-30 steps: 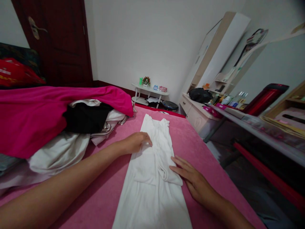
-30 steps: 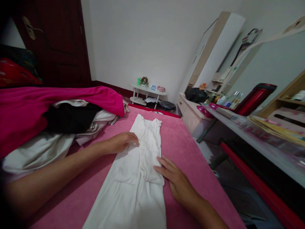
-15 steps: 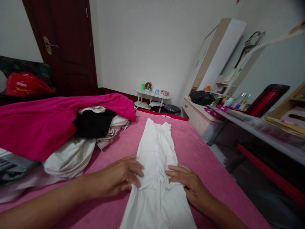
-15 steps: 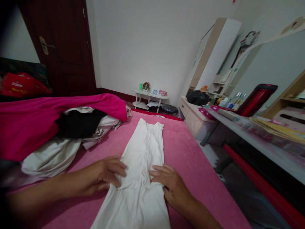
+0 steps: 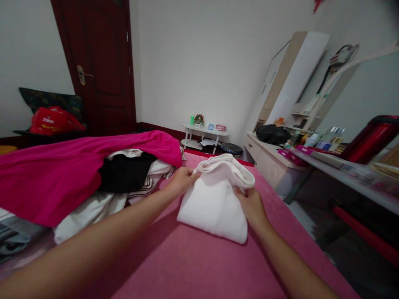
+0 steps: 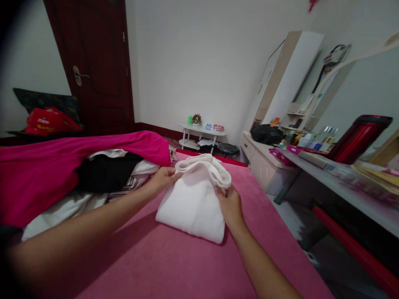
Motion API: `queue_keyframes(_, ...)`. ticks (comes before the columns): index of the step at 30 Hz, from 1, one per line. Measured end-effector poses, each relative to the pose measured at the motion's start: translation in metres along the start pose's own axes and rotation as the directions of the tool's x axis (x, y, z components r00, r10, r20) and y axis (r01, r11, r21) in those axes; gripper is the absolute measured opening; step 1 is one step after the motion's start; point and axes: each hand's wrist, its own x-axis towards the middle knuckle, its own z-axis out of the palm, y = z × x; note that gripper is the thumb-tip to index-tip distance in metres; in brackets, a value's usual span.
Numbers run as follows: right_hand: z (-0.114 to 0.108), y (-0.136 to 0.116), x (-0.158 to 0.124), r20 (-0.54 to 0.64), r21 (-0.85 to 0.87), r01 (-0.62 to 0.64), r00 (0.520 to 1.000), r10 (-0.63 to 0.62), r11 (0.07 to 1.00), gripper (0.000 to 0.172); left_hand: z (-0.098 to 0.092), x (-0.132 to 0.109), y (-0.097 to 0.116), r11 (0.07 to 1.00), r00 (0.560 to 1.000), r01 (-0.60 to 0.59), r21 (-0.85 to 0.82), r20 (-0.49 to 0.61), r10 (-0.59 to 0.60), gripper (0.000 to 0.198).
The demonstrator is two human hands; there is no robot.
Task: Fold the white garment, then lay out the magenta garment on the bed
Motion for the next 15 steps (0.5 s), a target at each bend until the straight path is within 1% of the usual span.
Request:
queue_keyframes(1, 0.006, 0.014, 0.009, -0.029, -0.143, -0.019, 0.999, 0.015, 0.99, 0.037, 0.01, 0.013, -0.009, 0.98, 0.998, 0.044, 0.194, -0.062, -0.033, 0.031)
queue_keyframes(2, 0.012, 0.028, 0.014, -0.036, -0.272, -0.049, 0.999, 0.04, 0.961, 0.035, 0.019, 0.023, -0.018, 0.929, 0.992, 0.091, 0.358, -0.109, -0.056, 0.03)
queue_keyframes(3, 0.016, 0.04, 0.018, -0.033, -0.38, -0.078, 0.997, 0.07, 0.922, 0.033, 0.027, 0.029, -0.027, 0.866, 0.989, 0.123, 0.485, -0.135, -0.065, 0.028)
queue_keyframes(4, 0.019, 0.05, 0.019, -0.024, -0.451, -0.094, 0.995, 0.093, 0.888, 0.032, 0.034, 0.033, -0.034, 0.811, 0.987, 0.139, 0.569, -0.148, -0.065, 0.028)
queue_keyframes(5, 0.021, 0.057, 0.019, -0.012, -0.49, -0.1, 0.994, 0.108, 0.866, 0.033, 0.039, 0.034, -0.041, 0.775, 0.986, 0.143, 0.616, -0.155, -0.059, 0.029)
queue_keyframes(7, 0.023, 0.066, 0.018, -0.006, -0.515, -0.102, 0.993, 0.115, 0.851, 0.035, 0.044, 0.033, -0.049, 0.752, 0.988, 0.13, 0.646, -0.153, -0.039, 0.032)
queue_keyframes(9, 0.022, 0.07, 0.02, -0.028, -0.498, -0.109, 0.994, 0.11, 0.86, 0.037, 0.043, 0.032, -0.054, 0.748, 0.99, 0.123, 0.652, -0.135, -0.045, 0.032)
queue_keyframes(11, 0.022, 0.074, 0.023, -0.023, -0.433, -0.11, 0.994, 0.111, 0.895, 0.035, 0.04, 0.033, -0.058, 0.78, 0.99, 0.132, 0.612, -0.126, -0.069, 0.031)
queue_keyframes(13, 0.021, 0.082, 0.027, 0.016, -0.272, -0.119, 0.992, 0.128, 0.955, 0.035, 0.036, 0.036, -0.062, 0.828, 0.985, 0.157, 0.539, -0.143, -0.094, 0.032)
queue_keyframes(15, 0.019, 0.09, 0.032, 0.022, -0.057, -0.174, 0.984, 0.176, 0.983, 0.038, 0.03, 0.04, -0.063, 0.882, 0.978, 0.179, 0.436, -0.18, -0.109, 0.026)
